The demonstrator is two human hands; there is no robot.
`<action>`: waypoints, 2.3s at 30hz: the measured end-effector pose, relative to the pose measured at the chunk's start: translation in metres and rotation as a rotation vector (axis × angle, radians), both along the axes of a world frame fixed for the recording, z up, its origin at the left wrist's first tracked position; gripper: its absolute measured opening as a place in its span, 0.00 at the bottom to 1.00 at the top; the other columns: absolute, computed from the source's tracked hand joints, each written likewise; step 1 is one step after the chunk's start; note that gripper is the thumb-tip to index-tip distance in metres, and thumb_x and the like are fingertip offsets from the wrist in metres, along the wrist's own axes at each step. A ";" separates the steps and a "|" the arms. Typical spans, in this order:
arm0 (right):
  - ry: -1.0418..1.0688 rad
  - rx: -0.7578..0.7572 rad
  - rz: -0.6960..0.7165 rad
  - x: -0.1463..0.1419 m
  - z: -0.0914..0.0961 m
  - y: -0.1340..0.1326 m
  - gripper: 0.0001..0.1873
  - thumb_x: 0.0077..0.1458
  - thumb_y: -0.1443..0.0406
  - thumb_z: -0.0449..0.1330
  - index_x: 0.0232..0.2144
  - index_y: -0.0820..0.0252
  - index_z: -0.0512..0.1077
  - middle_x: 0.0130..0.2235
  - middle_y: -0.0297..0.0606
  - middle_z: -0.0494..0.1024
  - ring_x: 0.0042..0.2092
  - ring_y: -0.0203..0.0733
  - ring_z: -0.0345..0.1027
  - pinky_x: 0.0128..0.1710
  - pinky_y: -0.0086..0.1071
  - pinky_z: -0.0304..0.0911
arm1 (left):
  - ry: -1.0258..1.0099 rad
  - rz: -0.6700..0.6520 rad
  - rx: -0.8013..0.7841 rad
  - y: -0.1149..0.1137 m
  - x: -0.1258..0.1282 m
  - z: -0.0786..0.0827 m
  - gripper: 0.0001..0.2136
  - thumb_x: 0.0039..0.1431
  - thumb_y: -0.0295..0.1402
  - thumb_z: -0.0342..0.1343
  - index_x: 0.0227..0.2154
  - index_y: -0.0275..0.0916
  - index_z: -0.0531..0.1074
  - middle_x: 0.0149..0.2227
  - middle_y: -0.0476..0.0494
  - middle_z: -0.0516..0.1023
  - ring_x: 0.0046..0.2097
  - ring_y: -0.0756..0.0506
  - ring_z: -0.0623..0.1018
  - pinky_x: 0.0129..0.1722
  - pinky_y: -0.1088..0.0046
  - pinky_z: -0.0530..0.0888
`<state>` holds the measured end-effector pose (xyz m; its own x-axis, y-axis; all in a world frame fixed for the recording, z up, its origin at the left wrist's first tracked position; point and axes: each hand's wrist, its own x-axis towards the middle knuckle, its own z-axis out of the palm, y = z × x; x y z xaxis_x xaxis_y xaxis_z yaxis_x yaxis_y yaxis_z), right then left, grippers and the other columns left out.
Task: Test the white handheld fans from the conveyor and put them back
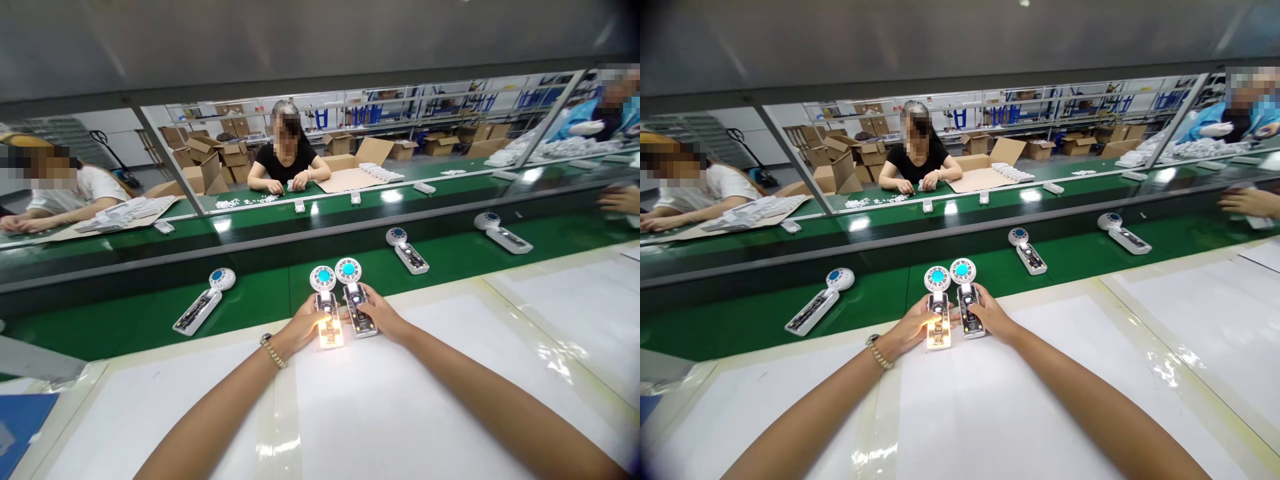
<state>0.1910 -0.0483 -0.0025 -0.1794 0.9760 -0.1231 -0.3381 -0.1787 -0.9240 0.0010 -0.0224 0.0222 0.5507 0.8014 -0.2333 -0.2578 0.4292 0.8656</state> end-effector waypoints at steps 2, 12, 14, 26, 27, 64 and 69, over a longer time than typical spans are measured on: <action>0.001 -0.007 0.002 0.000 0.001 0.000 0.29 0.46 0.67 0.57 0.51 0.53 0.53 0.35 0.35 0.76 0.35 0.43 0.73 0.38 0.41 0.67 | 0.001 -0.003 0.001 0.000 0.000 -0.001 0.18 0.44 0.21 0.59 0.39 0.38 0.64 0.38 0.43 0.72 0.39 0.45 0.76 0.43 0.63 0.70; 0.018 -0.003 0.014 0.001 0.001 0.002 0.27 0.45 0.67 0.57 0.49 0.53 0.55 0.34 0.34 0.75 0.34 0.42 0.73 0.38 0.40 0.67 | -0.002 0.000 -0.043 0.002 0.001 -0.003 0.19 0.42 0.19 0.57 0.38 0.37 0.63 0.42 0.40 0.72 0.41 0.42 0.76 0.45 0.57 0.70; 0.022 0.010 0.019 0.001 0.001 0.002 0.27 0.45 0.67 0.57 0.49 0.53 0.55 0.34 0.34 0.75 0.34 0.43 0.73 0.38 0.40 0.67 | -0.007 -0.004 -0.046 0.002 0.000 -0.002 0.20 0.41 0.18 0.56 0.39 0.37 0.63 0.43 0.41 0.72 0.41 0.42 0.76 0.45 0.56 0.70; 0.108 0.059 0.067 0.004 0.005 -0.003 0.32 0.41 0.69 0.61 0.49 0.52 0.56 0.37 0.35 0.74 0.36 0.43 0.72 0.39 0.40 0.66 | -0.031 -0.064 -0.030 0.000 -0.003 0.000 0.24 0.40 0.17 0.61 0.41 0.39 0.62 0.45 0.40 0.71 0.46 0.40 0.75 0.50 0.53 0.67; 0.108 0.062 0.067 0.004 0.004 -0.003 0.33 0.41 0.69 0.61 0.50 0.52 0.55 0.36 0.34 0.74 0.36 0.42 0.72 0.39 0.39 0.66 | -0.029 -0.065 -0.032 -0.001 -0.003 0.000 0.25 0.40 0.17 0.61 0.42 0.39 0.62 0.45 0.40 0.71 0.46 0.40 0.75 0.50 0.53 0.67; 0.126 0.026 0.040 0.007 0.007 -0.001 0.33 0.38 0.67 0.64 0.49 0.52 0.59 0.41 0.37 0.75 0.36 0.44 0.72 0.38 0.39 0.66 | -0.103 -0.085 -0.024 0.000 -0.003 0.002 0.22 0.42 0.19 0.61 0.41 0.38 0.64 0.44 0.41 0.73 0.44 0.40 0.76 0.47 0.55 0.70; 0.221 -0.102 0.137 0.013 0.015 0.001 0.31 0.48 0.40 0.47 0.32 0.61 0.69 0.27 0.41 0.76 0.25 0.42 0.70 0.32 0.38 0.66 | -0.124 -0.067 -0.081 0.000 -0.003 0.004 0.13 0.48 0.34 0.61 0.35 0.34 0.68 0.36 0.38 0.76 0.37 0.43 0.77 0.43 0.59 0.72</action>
<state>0.2043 -0.0471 0.0121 -0.3420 0.9255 -0.1625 -0.4956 -0.3245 -0.8056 -0.0024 -0.0220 0.0262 0.6308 0.7432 -0.2228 -0.3288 0.5162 0.7908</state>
